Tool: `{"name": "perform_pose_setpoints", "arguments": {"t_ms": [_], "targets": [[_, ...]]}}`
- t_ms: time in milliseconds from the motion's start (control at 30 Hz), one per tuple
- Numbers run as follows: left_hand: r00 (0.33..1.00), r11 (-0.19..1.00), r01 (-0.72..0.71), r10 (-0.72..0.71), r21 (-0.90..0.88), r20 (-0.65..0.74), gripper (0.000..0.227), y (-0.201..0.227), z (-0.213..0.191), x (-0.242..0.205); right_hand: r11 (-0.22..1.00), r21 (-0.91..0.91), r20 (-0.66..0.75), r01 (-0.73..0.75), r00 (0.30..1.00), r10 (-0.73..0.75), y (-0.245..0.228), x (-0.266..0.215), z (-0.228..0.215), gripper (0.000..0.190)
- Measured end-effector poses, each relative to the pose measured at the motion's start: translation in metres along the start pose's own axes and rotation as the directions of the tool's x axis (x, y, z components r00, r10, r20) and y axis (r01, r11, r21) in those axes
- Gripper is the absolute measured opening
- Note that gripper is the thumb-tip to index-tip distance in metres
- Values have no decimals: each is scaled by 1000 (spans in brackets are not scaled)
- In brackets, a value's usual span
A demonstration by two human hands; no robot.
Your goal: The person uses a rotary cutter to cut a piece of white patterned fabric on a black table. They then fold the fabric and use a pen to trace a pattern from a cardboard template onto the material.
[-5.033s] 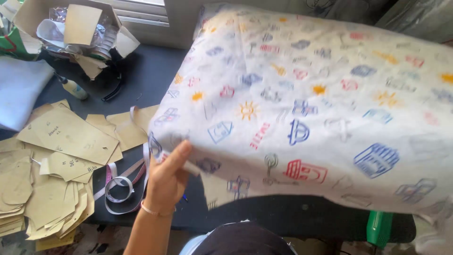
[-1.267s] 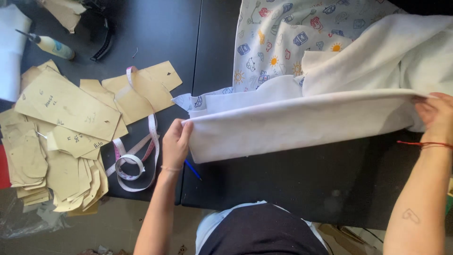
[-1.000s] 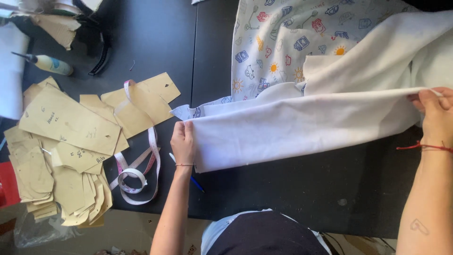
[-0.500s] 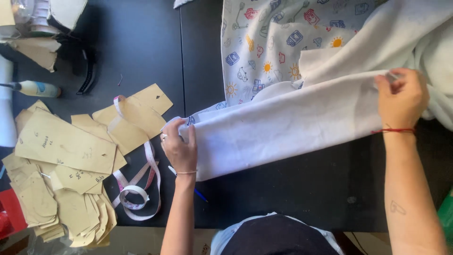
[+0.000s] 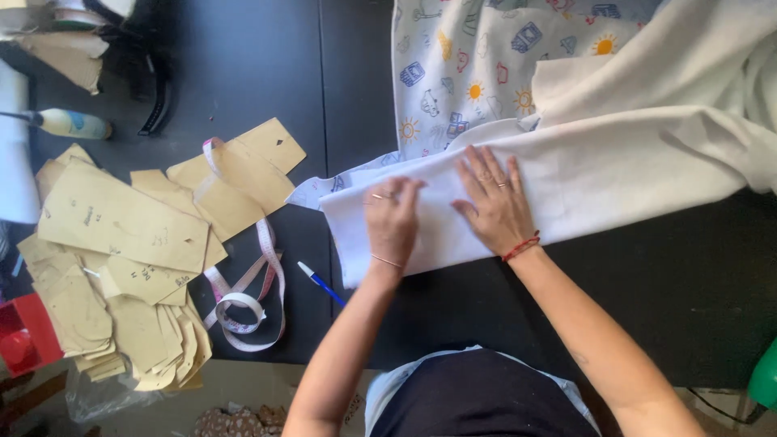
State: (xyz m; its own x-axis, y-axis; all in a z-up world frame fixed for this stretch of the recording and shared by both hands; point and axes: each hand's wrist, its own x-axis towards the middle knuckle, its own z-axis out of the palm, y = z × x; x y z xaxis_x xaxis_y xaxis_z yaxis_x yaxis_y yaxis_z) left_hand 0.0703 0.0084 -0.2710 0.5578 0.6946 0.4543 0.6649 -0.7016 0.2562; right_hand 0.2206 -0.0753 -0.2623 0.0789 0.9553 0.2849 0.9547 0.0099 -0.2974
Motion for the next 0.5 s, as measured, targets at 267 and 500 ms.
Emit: {"name": "perform_pose_setpoints", "arguments": {"t_ms": [267, 500], "targets": [[929, 979, 202, -193, 4, 317, 62, 10, -33, -57, 996, -82, -56, 30, 998, -35, 6, -8, 15, 48], [959, 946, 270, -281, 181, 39, 44, -41, -79, -89, 997, 59, -94, -52, 994, 57, -38, -17, 19, 39]]}}
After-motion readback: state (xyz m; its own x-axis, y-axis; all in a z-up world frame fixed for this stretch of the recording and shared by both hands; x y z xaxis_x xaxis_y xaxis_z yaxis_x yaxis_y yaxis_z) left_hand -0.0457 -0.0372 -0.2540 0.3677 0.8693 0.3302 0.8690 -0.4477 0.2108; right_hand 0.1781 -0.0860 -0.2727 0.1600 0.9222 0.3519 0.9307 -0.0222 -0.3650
